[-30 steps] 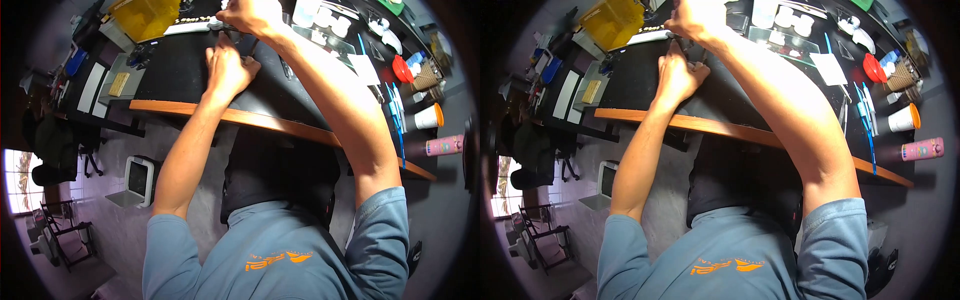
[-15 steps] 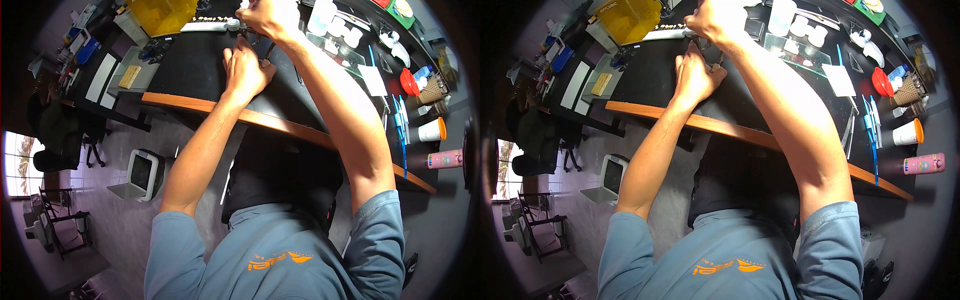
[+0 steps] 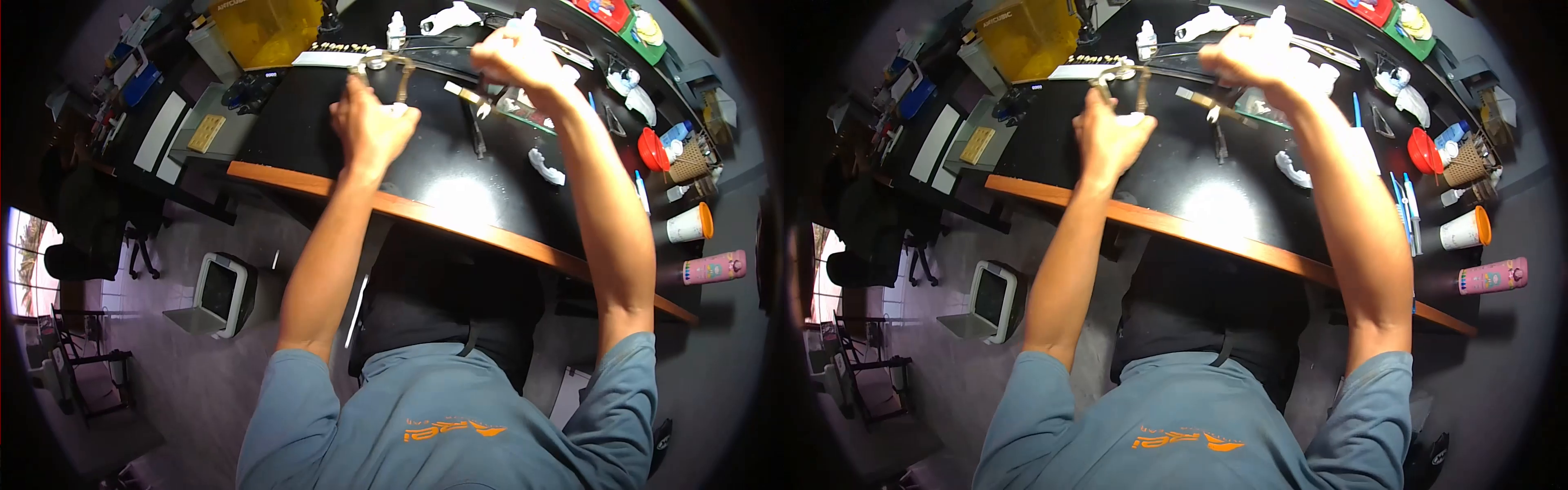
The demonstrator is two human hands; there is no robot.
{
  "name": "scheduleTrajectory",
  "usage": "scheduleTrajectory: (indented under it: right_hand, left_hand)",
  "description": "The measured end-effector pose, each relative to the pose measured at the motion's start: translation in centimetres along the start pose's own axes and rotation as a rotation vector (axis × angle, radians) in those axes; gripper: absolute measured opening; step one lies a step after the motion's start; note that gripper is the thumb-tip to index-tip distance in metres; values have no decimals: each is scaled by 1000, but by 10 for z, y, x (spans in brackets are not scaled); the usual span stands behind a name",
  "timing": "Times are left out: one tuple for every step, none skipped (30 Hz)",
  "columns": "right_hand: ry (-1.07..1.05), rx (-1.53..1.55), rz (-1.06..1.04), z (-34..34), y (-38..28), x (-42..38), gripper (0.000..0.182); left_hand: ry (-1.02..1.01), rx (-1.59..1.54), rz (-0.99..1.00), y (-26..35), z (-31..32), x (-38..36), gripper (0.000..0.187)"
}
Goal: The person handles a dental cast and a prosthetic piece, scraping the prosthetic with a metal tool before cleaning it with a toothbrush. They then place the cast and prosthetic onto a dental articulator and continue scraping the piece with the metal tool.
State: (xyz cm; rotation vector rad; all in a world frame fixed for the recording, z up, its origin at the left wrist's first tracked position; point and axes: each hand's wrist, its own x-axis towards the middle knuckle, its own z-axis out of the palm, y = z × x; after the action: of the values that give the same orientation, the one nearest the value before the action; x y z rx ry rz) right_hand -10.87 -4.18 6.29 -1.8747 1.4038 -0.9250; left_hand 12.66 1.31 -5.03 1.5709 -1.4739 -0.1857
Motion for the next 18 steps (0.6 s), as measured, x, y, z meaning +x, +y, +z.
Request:
scheduleTrajectory:
  right_hand:
    - [1, -46, 14, 10, -6, -12, 28]
    - [7, -89, 31, 21, -11, -19, 28]
    - [-33, -76, 35, 33, -7, -17, 28]
    - [-73, -61, 41, 47, 0, -13, 28]
    - [-59, -32, 74, 65, 10, -2, 32]
    - [-52, -43, 117, 75, 5, 0, 36]
    - [-46, -53, 161, 85, -2, 2, 40]
    - [-48, -104, 215, 90, -19, -6, 43]
    - [-44, -94, 226, 99, -22, -5, 46]
    - [-41, -84, 237, 110, -20, -2, 49]
    - [-38, -47, 269, 124, -16, 2, 53]
    - [-37, -10, 300, 134, -14, 6, 57]
    - [-28, -5, 343, 138, -20, 4, 62]
    - [-10, -10, 337, 143, -23, 3, 63]
    - [6, -36, 331, 144, -27, 0, 63]
    - [19, -63, 325, 145, -28, -3, 63]
    - [12, -54, 311, 144, -27, -5, 62]
    - [3, -46, 297, 144, -24, -4, 62]
  left_hand:
    - [24, -37, -29, 1, -11, 1, 81]
    - [80, -45, -25, -4, -18, 3, 80]
    - [85, -141, -80, -1, -31, 2, 80]
    - [85, -211, -102, -10, -43, 2, 78]
    - [87, -282, -125, -18, -54, 3, 76]
    - [86, -351, -109, -22, -62, 0, 72]
    - [85, -420, -93, -26, -70, -2, 69]
    - [84, -510, -71, -14, -86, -11, 65]
    - [60, -496, -47, -2, -99, -19, 62]
    - [36, -482, -24, 7, -110, -28, 59]
    - [-3, -499, 2, 11, -118, -35, 62]
    - [-74, -449, 40, 12, -126, -41, 64]
    - [-120, -497, 62, 17, -130, -47, 66]
    - [-164, -545, 80, 24, -131, -53, 67]
    - [-160, -604, 73, 31, -128, -61, 72]
    - [-197, -659, 49, 40, -126, -69, 78]
    - [-242, -702, 32, 48, -122, -74, 80]
    - [-285, -746, 12, 56, -117, -81, 82]
